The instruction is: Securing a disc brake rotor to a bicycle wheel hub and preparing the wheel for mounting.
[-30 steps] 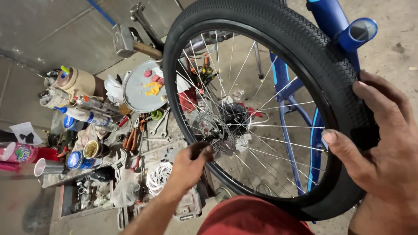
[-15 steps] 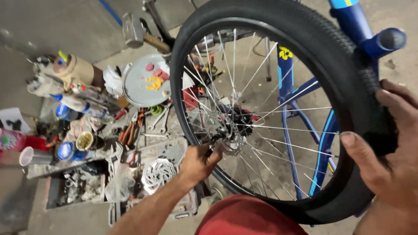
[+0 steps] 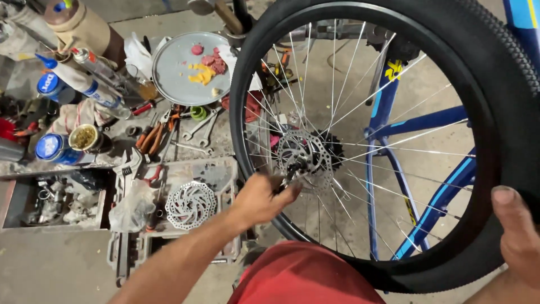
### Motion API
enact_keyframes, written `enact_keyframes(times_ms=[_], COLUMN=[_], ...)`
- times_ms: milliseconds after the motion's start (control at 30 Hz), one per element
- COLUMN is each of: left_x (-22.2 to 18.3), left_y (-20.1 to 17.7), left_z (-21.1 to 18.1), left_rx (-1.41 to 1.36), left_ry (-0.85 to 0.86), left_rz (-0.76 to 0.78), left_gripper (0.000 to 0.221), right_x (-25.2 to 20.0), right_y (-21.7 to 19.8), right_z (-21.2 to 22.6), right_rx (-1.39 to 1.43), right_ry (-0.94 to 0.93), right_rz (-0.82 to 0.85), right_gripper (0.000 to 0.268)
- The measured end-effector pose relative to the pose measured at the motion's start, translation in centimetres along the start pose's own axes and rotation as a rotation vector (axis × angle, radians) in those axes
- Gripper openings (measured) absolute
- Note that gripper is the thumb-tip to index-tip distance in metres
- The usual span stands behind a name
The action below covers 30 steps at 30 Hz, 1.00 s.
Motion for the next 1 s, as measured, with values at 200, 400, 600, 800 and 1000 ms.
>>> enact_keyframes(times_ms=[200,400,600,800,1000], left_x=[-2.1,-2.1,1.1,0.4,0.8], left_y=[0.4,-1.4,-2.3,-3.4,-3.2], left_z=[1.4,0.4,4.6,0.1,0.1], left_rx=[-0.161,-0.261,-0.483,-0.335,-0.29], left_ry=[-0.097,-0.294,-0.04,-0.369,-0.335], left_rz=[-0.014,-0.028,-0.046,-0.006,-0.008], left_gripper=[0.091,0.051,0.047,0.051,0.07], right_x=[2.8,-1.0,-2.0,5.6,4.2], right_y=[-4.1,3.6,1.2,-8.0,-8.3], right_z=[7.4,-1.8,-0.4,10.8,9.7], right_rx=[0.802,-0.655,-0.034,-0.19,0.602], right_ry=[0.348,-0.02,0.075,0.215,0.018], right_rz=[0.324,0.432,0.095,0.248,-0.11], right_gripper=[0.067,0.05,0.046,0.06,0.072])
Point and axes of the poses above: each hand's wrist, its own x-axis towards the middle knuckle, its own y-axis out of the palm, z = x × y, the point moved 7 cm from there along x, towards the middle knuckle
